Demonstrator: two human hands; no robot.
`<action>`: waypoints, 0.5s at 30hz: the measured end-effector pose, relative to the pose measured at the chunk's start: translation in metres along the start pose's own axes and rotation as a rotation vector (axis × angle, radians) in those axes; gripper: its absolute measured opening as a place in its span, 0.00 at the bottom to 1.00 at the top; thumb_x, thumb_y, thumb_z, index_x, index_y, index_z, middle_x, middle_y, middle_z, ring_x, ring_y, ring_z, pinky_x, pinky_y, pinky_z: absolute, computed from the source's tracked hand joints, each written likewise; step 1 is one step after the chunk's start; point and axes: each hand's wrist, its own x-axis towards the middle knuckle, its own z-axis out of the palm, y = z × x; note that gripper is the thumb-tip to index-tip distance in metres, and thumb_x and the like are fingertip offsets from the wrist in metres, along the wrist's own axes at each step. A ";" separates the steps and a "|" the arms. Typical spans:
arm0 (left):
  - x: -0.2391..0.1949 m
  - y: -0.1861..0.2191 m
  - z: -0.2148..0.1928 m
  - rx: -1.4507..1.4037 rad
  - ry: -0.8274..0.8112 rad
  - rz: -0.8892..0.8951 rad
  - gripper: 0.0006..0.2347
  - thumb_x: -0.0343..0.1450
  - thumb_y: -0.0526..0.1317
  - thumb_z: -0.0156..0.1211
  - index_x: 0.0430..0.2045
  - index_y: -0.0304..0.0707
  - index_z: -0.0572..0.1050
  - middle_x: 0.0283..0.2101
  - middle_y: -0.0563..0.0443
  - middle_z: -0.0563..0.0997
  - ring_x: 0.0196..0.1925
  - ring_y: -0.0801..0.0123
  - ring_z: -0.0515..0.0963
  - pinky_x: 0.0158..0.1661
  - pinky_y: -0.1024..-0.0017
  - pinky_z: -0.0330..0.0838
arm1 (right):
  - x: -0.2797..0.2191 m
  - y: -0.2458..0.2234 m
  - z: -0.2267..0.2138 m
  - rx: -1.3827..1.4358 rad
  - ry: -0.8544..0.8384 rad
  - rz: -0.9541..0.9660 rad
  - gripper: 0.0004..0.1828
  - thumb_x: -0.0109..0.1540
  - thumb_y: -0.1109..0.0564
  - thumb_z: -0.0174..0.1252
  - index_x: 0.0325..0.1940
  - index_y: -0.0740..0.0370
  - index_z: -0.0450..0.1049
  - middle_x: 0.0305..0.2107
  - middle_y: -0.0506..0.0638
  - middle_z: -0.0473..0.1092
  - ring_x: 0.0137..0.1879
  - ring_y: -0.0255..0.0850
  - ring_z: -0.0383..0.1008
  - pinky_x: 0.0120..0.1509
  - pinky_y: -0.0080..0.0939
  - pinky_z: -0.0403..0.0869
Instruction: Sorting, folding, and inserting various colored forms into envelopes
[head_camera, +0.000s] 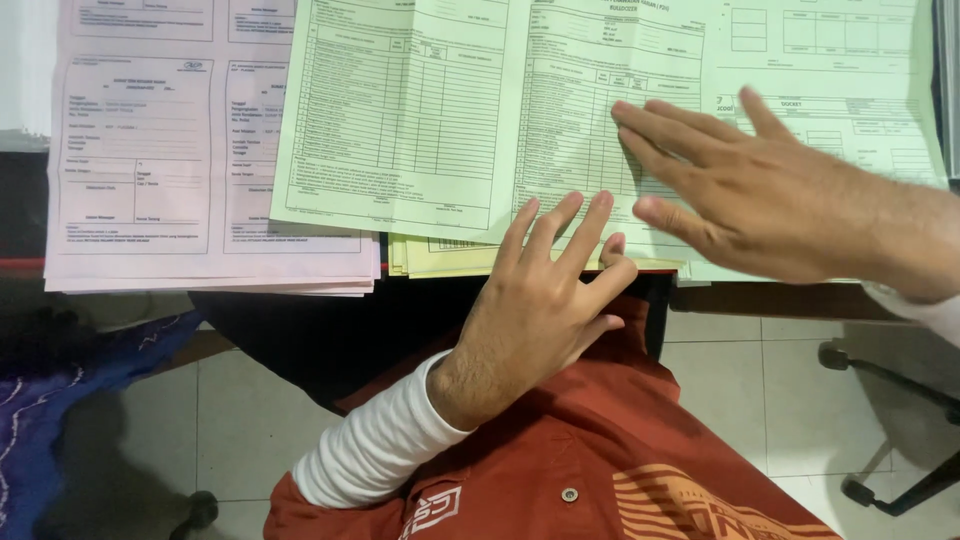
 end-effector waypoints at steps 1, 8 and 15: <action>0.000 -0.001 -0.001 -0.009 -0.024 0.010 0.27 0.59 0.56 0.79 0.44 0.47 0.72 0.66 0.38 0.71 0.67 0.47 0.72 0.65 0.47 0.66 | 0.005 0.004 -0.004 0.054 -0.025 0.033 0.43 0.70 0.29 0.22 0.81 0.58 0.37 0.79 0.51 0.34 0.81 0.47 0.31 0.72 0.72 0.30; -0.002 -0.001 0.002 -0.027 -0.044 0.010 0.26 0.61 0.56 0.76 0.46 0.47 0.72 0.67 0.35 0.69 0.69 0.45 0.70 0.66 0.44 0.65 | 0.043 0.032 -0.017 0.050 -0.022 0.151 0.43 0.68 0.28 0.19 0.80 0.56 0.40 0.79 0.49 0.35 0.81 0.50 0.35 0.70 0.84 0.23; -0.009 -0.002 -0.006 -0.023 -0.027 0.022 0.25 0.63 0.57 0.73 0.45 0.45 0.72 0.67 0.35 0.72 0.68 0.49 0.71 0.65 0.47 0.66 | 0.061 0.042 -0.023 -0.112 0.004 0.184 0.40 0.70 0.34 0.27 0.78 0.63 0.48 0.79 0.54 0.41 0.83 0.49 0.37 0.65 0.91 0.46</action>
